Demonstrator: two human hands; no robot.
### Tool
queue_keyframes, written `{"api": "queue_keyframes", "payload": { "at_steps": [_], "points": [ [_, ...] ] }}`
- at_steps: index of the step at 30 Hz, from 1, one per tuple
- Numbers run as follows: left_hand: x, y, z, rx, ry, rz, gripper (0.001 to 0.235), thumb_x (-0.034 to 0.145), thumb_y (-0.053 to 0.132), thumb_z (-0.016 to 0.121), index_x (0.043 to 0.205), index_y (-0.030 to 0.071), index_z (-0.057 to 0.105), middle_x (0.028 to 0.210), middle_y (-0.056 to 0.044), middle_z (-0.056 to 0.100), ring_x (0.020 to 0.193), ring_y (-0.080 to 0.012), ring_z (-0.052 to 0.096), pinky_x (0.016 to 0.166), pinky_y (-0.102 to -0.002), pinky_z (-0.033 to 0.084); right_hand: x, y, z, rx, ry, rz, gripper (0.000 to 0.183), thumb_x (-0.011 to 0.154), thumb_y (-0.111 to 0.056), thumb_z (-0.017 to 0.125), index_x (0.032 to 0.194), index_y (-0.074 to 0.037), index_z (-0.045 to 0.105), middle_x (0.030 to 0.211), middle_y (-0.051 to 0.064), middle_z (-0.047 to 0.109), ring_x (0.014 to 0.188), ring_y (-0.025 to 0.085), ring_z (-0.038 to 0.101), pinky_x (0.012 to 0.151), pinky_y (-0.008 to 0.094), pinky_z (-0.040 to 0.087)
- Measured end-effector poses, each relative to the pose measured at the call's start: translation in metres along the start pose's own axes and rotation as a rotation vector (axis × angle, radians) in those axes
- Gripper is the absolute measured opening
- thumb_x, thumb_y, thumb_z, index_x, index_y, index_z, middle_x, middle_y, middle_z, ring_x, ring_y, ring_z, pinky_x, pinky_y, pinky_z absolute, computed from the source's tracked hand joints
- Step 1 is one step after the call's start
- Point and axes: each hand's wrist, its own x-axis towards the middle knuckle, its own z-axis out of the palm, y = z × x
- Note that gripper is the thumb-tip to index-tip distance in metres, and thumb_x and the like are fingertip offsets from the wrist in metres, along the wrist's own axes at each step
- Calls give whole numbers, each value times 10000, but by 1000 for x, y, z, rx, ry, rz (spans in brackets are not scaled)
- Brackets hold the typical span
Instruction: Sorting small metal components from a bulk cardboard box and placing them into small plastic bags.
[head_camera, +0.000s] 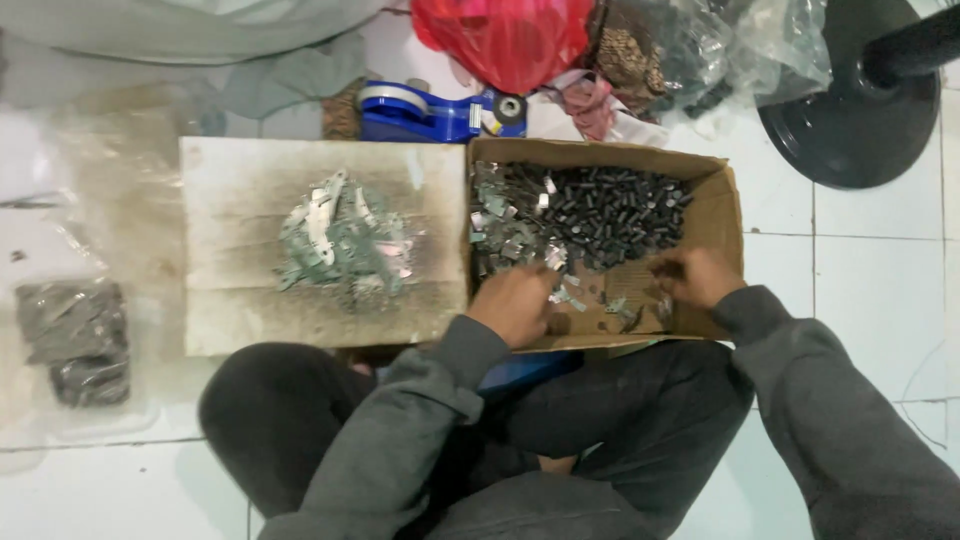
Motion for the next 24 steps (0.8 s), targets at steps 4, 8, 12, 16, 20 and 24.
{"api": "queue_keyframes", "payload": {
  "at_steps": [4, 8, 12, 16, 20, 24],
  "points": [
    [50, 1, 80, -75, -62, 50, 232, 882, 199, 640, 1038, 42, 708, 991, -203, 707, 871, -432, 731, 689, -521, 615, 13, 27, 28, -109, -145, 92, 487, 824, -300, 824, 1267, -111, 752, 1168, 151, 793, 1167, 358, 720, 990, 470, 623],
    [96, 14, 129, -72, -177, -28, 197, 860, 178, 674, 962, 16, 719, 963, -219, 703, 829, -411, 737, 654, -506, 621, 9, 11, 29, -34, -248, 97, 605, 645, -421, 941, 1172, -168, 784, 1111, 83, 809, 1120, 298, 745, 955, 439, 639],
    [141, 11, 189, 22, -213, -7, 105, 851, 102, 679, 883, 19, 734, 880, -205, 722, 794, -355, 744, 615, -454, 624, 15, 8, 50, 22, -265, -17, 526, 628, -371, 948, 1065, -117, 803, 1005, 130, 807, 1064, 353, 748, 913, 469, 650],
    [159, 17, 201, 188, -151, 140, 151, 870, 68, 707, 994, -14, 731, 1028, -239, 683, 984, -385, 709, 696, -469, 641, 29, 28, 74, 1, -260, -77, 405, 648, -320, 936, 979, -132, 799, 925, 87, 805, 984, 325, 766, 842, 434, 658],
    [162, 8, 227, 168, -171, 181, 111, 901, 60, 674, 955, -8, 744, 1086, -244, 671, 1020, -405, 689, 717, -497, 640, 27, 58, 99, 90, -321, -55, 257, 701, -238, 843, 899, -77, 818, 897, 140, 797, 955, 360, 757, 847, 459, 633],
    [155, 11, 214, 180, -110, 215, 116, 917, 71, 667, 901, 26, 773, 1185, -224, 663, 1166, -416, 641, 741, -471, 643, 28, 67, 78, 369, -199, -82, 144, 635, -182, 863, 649, -106, 741, 681, 52, 724, 731, 232, 721, 694, 373, 583]
  ]
}}
